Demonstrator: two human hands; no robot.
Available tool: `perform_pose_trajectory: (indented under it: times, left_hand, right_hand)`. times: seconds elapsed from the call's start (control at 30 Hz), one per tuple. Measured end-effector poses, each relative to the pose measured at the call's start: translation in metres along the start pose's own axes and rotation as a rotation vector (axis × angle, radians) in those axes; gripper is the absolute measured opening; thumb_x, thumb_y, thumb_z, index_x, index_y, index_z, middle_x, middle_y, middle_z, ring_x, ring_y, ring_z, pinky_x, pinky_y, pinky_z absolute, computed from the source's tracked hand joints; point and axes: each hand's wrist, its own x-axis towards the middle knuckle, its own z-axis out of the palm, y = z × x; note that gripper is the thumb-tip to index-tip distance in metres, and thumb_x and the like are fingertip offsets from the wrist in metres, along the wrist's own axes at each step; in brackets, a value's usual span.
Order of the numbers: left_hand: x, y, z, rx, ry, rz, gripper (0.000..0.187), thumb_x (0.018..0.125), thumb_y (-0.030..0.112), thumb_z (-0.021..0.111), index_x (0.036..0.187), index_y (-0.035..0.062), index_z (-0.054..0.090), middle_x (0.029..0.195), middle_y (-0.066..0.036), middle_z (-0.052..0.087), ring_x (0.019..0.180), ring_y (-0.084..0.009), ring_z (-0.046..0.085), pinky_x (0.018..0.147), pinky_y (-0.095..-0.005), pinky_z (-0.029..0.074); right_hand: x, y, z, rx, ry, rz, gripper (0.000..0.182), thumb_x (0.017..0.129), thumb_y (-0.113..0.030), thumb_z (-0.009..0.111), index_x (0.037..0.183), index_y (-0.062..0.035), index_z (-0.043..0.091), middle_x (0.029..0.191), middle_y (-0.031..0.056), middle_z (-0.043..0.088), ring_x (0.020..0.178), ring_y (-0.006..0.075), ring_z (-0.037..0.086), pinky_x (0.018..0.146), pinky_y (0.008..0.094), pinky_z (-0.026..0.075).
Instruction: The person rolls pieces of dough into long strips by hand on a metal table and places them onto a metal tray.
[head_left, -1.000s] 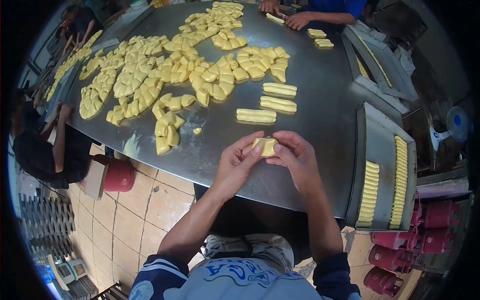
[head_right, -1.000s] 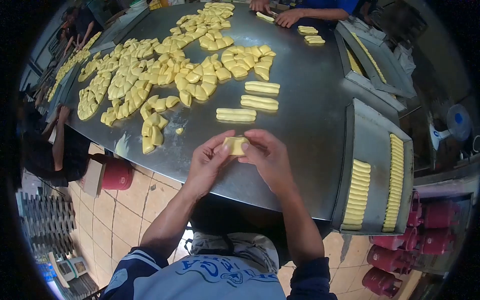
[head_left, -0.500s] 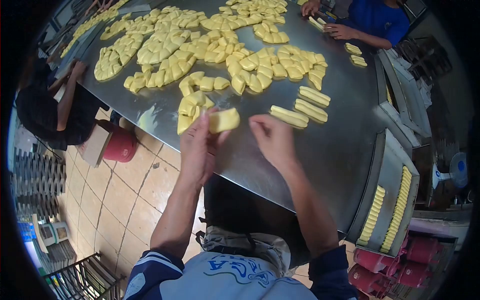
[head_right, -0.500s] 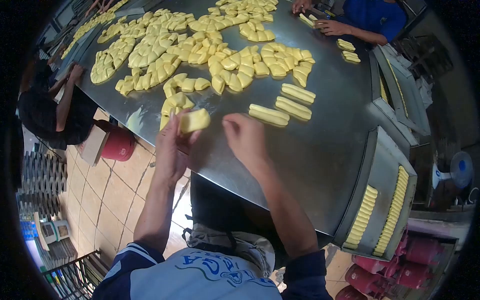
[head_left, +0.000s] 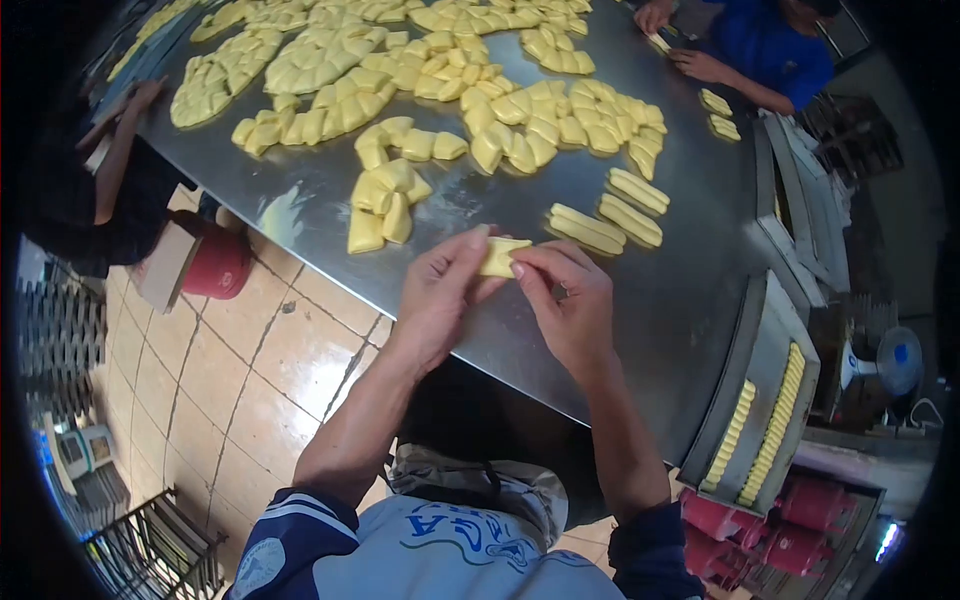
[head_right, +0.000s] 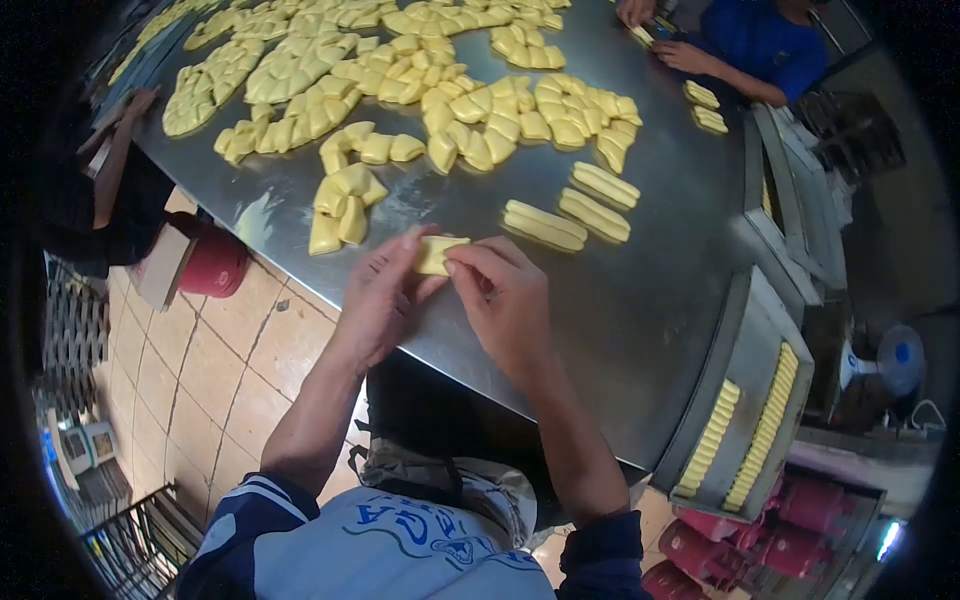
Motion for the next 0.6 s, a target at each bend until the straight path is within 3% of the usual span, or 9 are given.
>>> perform_pose_trajectory:
  times: [0.03,0.13,0.17,0.2,0.27,0.33,0.43,0.6]
  left_hand:
    - [0.001,-0.005,0.007,0.042,-0.035,-0.004,0.041,0.099,0.028,0.057,0.127,-0.0021,0.056,0.116,-0.009,0.063,0.104,-0.0127,0.061,0.092,-0.0268,0.050]
    - [0.000,-0.013,0.025,0.130,-0.135,-0.010,0.039,0.098,0.023,0.059,0.128,-0.0014,0.056,0.115,-0.010,0.064,0.103,-0.0132,0.062,0.092,-0.0274,0.050]
    - [-0.002,-0.013,0.031,0.138,-0.168,-0.015,0.039,0.097,0.022,0.060,0.127,-0.0025,0.056,0.112,-0.010,0.066,0.101,-0.0124,0.062,0.090,-0.0257,0.050]
    - [-0.003,-0.014,0.036,0.147,-0.200,-0.020,0.039,0.097,0.021,0.061,0.127,-0.0036,0.056,0.110,-0.010,0.067,0.099,-0.0116,0.063,0.088,-0.0240,0.050]
    - [0.001,-0.026,0.039,0.390,-0.258,0.203,0.041,0.096,0.020,0.062,0.128,-0.0046,0.055,0.112,-0.012,0.067,0.103,-0.0127,0.062,0.089,-0.0251,0.050]
    - [0.003,-0.033,0.043,0.662,-0.264,0.429,0.040,0.095,0.017,0.063,0.128,-0.0051,0.055,0.114,-0.013,0.067,0.104,-0.0134,0.062,0.089,-0.0255,0.050]
    - [-0.006,-0.034,0.058,0.306,-0.352,0.147,0.040,0.093,0.009,0.064,0.129,-0.0053,0.054,0.117,-0.016,0.066,0.104,-0.0149,0.063,0.088,-0.0262,0.052]
    - [-0.006,-0.048,0.074,0.316,-0.317,0.072,0.042,0.091,0.005,0.065,0.130,-0.0066,0.053,0.115,-0.016,0.066,0.101,-0.0153,0.064,0.088,-0.0258,0.053]
  right_hand:
    - [-0.006,0.010,-0.005,-0.121,-0.003,-0.059,0.019,0.084,-0.006,0.071,0.101,-0.0005,0.067,0.095,0.0085,0.064,0.079,0.0156,0.063,0.065,0.0266,0.051]
    - [-0.016,0.016,-0.014,0.267,0.206,0.294,0.029,0.085,-0.007,0.071,0.112,0.0016,0.062,0.100,0.0059,0.063,0.089,0.0134,0.062,0.073,0.0250,0.052]
    - [-0.019,0.019,-0.020,0.458,0.171,0.362,0.038,0.087,-0.006,0.070,0.121,0.0037,0.057,0.102,0.0049,0.064,0.094,0.0125,0.062,0.081,0.0243,0.051]
    - [-0.022,0.019,-0.027,0.490,0.102,0.399,0.037,0.087,-0.005,0.069,0.121,0.0037,0.057,0.102,0.0054,0.064,0.094,0.0123,0.062,0.081,0.0242,0.051]
    - [-0.026,0.014,-0.042,0.552,-0.030,0.469,0.036,0.088,-0.004,0.069,0.122,0.0036,0.058,0.103,0.0066,0.066,0.095,0.0118,0.062,0.082,0.0241,0.050]
    - [-0.034,0.013,-0.051,0.534,0.032,0.429,0.036,0.088,-0.002,0.067,0.123,0.0037,0.058,0.102,0.0073,0.067,0.092,0.0115,0.063,0.081,0.0242,0.051]
    - [-0.047,0.013,-0.061,0.515,0.090,0.389,0.035,0.088,0.000,0.066,0.122,0.0035,0.058,0.098,0.0073,0.068,0.090,0.0113,0.063,0.078,0.0242,0.053]
    - [-0.064,0.020,-0.080,0.498,0.192,0.414,0.034,0.087,0.003,0.065,0.120,0.0025,0.059,0.098,0.0079,0.067,0.089,0.0119,0.064,0.076,0.0254,0.056]
